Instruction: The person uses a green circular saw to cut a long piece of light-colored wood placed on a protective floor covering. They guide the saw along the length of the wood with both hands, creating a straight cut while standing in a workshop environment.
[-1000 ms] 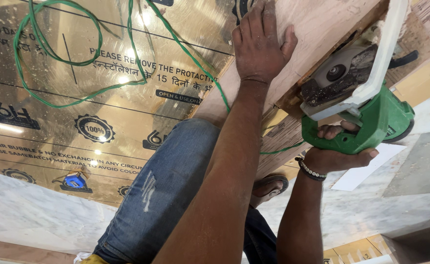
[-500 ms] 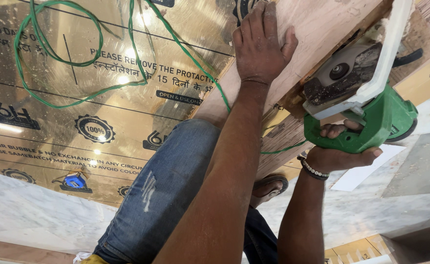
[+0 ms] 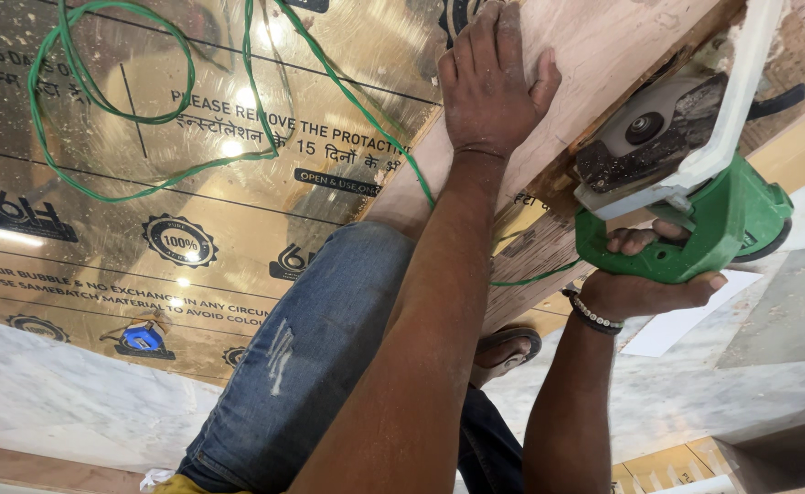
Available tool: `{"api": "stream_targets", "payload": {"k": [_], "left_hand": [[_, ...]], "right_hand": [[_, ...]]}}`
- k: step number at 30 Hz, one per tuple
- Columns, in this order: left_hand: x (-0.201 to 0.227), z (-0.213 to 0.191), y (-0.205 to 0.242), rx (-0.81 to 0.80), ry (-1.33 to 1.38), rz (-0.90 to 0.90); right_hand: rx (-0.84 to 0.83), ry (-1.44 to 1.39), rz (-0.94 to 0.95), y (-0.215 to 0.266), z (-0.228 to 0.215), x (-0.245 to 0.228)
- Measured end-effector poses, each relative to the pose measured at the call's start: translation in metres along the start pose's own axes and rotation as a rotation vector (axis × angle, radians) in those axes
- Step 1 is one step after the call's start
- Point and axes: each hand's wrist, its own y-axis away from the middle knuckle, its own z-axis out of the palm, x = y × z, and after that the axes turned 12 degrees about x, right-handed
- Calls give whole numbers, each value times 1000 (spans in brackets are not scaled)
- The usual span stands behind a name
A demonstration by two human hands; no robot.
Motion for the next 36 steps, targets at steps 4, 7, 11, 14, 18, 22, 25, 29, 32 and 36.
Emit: {"api": "stream_targets", "payload": {"k": [4, 7, 11, 14, 18, 22, 25, 29, 32, 36], "left_hand": [[-1, -2, 1, 10, 1, 5], [-2, -2, 2, 2, 9, 4], [-3, -3, 2, 20, 22, 6], [-4, -4, 3, 14, 20, 1], [-4, -5, 3, 4, 21, -8], [-6, -4, 5, -2, 8, 6], [-7, -5, 6, 4, 18, 10], [-7, -4, 9, 4, 20, -3], [-9, -6, 9, 0, 33, -13], [-10, -5, 11, -2, 35, -18]], "right_hand": [[-2, 6, 5, -1, -1, 0], [-9, -4, 22, -2, -1, -1], [26, 4, 11, 0, 2, -1], [36, 7, -1, 2, 4, -2], [5, 8, -1, 1, 5, -3], [-2, 37, -22, 1, 5, -3], [-7, 30, -26, 1, 6, -3], [-28, 26, -41, 0, 7, -1], [-32, 20, -47, 1, 9, -2], [-35, 14, -52, 1, 8, -1]]}}
